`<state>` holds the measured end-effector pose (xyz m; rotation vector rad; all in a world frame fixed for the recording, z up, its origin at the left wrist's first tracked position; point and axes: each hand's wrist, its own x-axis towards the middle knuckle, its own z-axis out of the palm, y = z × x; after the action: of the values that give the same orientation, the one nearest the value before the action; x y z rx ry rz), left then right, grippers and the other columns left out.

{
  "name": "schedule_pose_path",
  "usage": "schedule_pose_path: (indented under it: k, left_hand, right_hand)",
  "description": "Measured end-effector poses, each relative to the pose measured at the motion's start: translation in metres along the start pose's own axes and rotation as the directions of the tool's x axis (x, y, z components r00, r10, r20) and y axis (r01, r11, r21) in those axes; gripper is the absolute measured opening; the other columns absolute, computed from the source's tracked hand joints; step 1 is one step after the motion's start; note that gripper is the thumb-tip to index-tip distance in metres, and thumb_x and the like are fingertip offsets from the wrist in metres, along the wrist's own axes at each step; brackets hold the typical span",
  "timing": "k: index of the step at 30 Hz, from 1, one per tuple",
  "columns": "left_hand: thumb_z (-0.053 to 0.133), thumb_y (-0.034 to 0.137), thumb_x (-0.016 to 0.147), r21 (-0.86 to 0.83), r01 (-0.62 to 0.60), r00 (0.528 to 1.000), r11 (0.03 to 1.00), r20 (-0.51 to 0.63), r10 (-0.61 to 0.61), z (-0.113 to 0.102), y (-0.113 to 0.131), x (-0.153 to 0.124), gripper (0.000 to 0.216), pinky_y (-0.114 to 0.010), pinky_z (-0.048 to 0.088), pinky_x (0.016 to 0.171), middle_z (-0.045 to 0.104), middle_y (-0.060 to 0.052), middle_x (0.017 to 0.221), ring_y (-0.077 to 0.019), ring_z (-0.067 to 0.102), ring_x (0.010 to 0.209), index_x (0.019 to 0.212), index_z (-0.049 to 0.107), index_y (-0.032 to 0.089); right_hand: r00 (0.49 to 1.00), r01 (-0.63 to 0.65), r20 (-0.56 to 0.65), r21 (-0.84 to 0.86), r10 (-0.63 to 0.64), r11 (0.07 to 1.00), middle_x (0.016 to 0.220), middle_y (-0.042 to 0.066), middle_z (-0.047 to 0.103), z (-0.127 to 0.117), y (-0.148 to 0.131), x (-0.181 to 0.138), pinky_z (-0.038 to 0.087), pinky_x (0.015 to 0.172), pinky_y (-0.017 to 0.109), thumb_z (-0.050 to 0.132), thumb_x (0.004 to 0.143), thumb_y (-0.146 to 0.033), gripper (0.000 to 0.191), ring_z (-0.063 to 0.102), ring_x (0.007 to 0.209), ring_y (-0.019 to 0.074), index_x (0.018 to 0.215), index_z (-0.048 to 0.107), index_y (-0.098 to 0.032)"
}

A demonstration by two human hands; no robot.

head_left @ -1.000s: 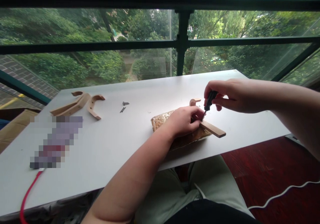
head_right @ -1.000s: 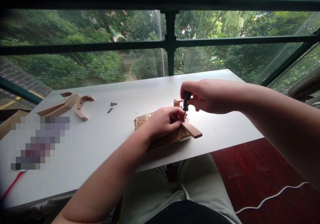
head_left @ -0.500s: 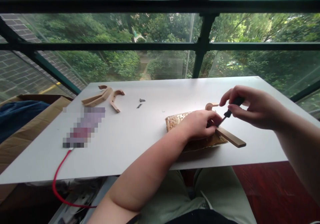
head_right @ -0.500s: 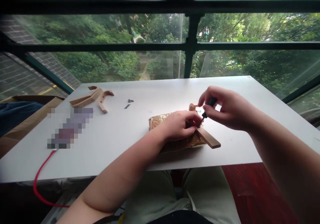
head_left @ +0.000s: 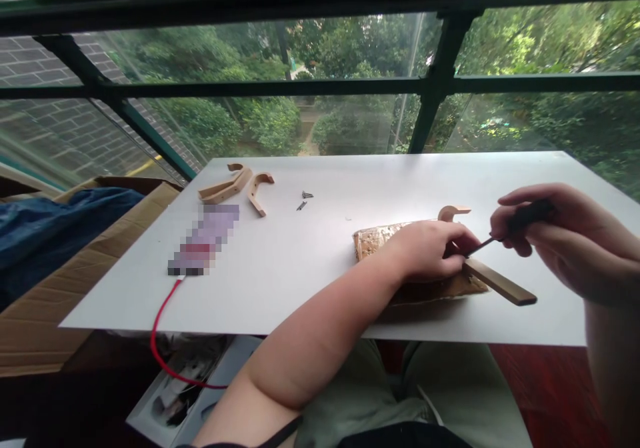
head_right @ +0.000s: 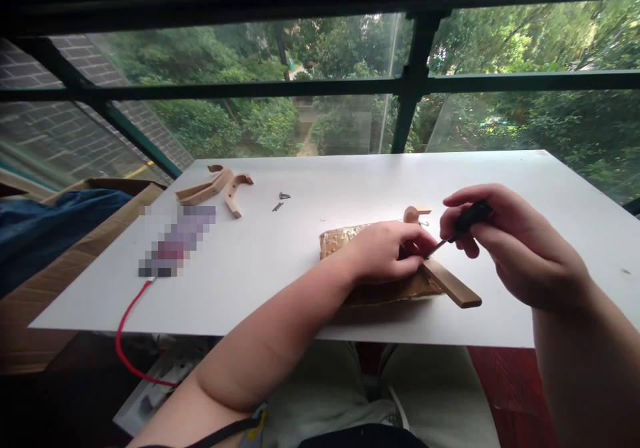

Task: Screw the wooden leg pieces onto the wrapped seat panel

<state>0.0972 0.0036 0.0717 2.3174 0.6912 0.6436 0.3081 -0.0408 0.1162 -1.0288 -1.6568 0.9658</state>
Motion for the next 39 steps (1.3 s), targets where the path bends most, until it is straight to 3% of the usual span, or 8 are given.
schedule_pose_path:
  k: [7,12,18,23,27,32,39]
  left_hand:
    - [0.059,0.018,0.081,-0.002,0.018,1.0,1.0,-0.002,-0.018,-0.001,0.002,-0.001,0.029,-0.026,0.051,0.086,0.073,0.001,0.106,-0.0167,0.067,0.098,0.108,0.066,0.024]
    - [0.059,0.019,0.081,0.012,0.024,1.0,1.0,0.005,-0.024,-0.002,0.004,-0.002,0.029,-0.027,0.052,0.085,0.074,0.001,0.106,-0.0171,0.068,0.098,0.108,0.066,0.024]
    - [0.059,0.019,0.081,-0.007,0.016,1.0,1.0,0.004,-0.016,-0.002,0.004,-0.002,0.029,-0.027,0.053,0.086,0.074,0.0,0.106,-0.0173,0.068,0.098,0.108,0.066,0.023]
    - [0.06,0.019,0.082,-0.013,0.029,1.0,0.999,0.006,-0.029,-0.002,0.004,-0.002,0.03,-0.028,0.053,0.089,0.074,-0.001,0.107,-0.0174,0.069,0.098,0.111,0.066,0.023]
    - [0.059,0.02,0.082,-0.013,0.023,1.0,1.0,0.002,-0.023,-0.002,0.003,-0.002,0.029,-0.028,0.053,0.088,0.074,0.0,0.106,-0.0175,0.068,0.098,0.11,0.066,0.024]
    - [0.058,0.021,0.082,-0.017,0.012,1.0,1.0,-0.004,-0.012,-0.002,0.003,-0.003,0.028,-0.027,0.053,0.086,0.074,0.0,0.104,-0.0174,0.068,0.096,0.108,0.066,0.023]
    - [0.062,0.024,0.083,-0.028,-0.005,1.0,1.0,-0.009,0.005,-0.002,0.004,-0.003,0.029,-0.028,0.052,0.088,0.073,-0.002,0.104,-0.0174,0.068,0.095,0.111,0.065,0.021]
  right_hand:
    - [0.997,0.003,-0.08,-0.093,-0.01,0.996,0.1,0.008,0.072,0.004,-0.002,-0.006,0.049,0.06,0.04,0.065,0.086,-0.023,0.035,0.061,0.065,0.0204,0.12,0.064,-0.03]
    - [0.984,0.019,-0.177,-0.09,-0.034,0.996,0.088,0.009,0.074,0.011,-0.005,-0.003,0.05,0.057,0.039,0.075,0.078,-0.022,0.022,0.062,0.059,0.0192,0.099,0.069,-0.022]
    - [0.98,0.046,-0.187,-0.098,-0.064,0.994,0.076,0.001,0.066,0.014,-0.004,0.005,0.045,0.053,0.032,0.077,0.076,-0.019,0.018,0.058,0.059,0.015,0.079,0.06,-0.022]
    - [0.978,0.079,-0.187,-0.098,-0.096,0.992,0.077,0.003,0.069,0.024,-0.003,0.008,0.042,0.054,0.033,0.07,0.081,-0.021,0.017,0.057,0.061,0.018,0.091,0.057,-0.026]
    - [0.977,0.106,-0.173,-0.11,-0.124,0.988,0.067,0.0,0.062,0.025,-0.002,0.005,0.039,0.052,0.035,0.068,0.082,-0.023,0.024,0.053,0.057,0.0186,0.103,0.061,-0.029]
    - [0.999,-0.007,-0.04,0.016,0.007,1.0,0.077,0.004,0.066,0.012,0.004,0.001,0.034,0.051,0.036,0.057,0.088,-0.028,0.021,0.049,0.058,0.0186,0.109,0.061,-0.032]
    - [0.996,-0.061,-0.067,-0.037,0.059,0.997,0.089,0.005,0.07,0.003,0.004,-0.002,0.046,0.055,0.039,0.06,0.09,-0.029,0.02,0.058,0.062,0.0206,0.11,0.06,-0.032]
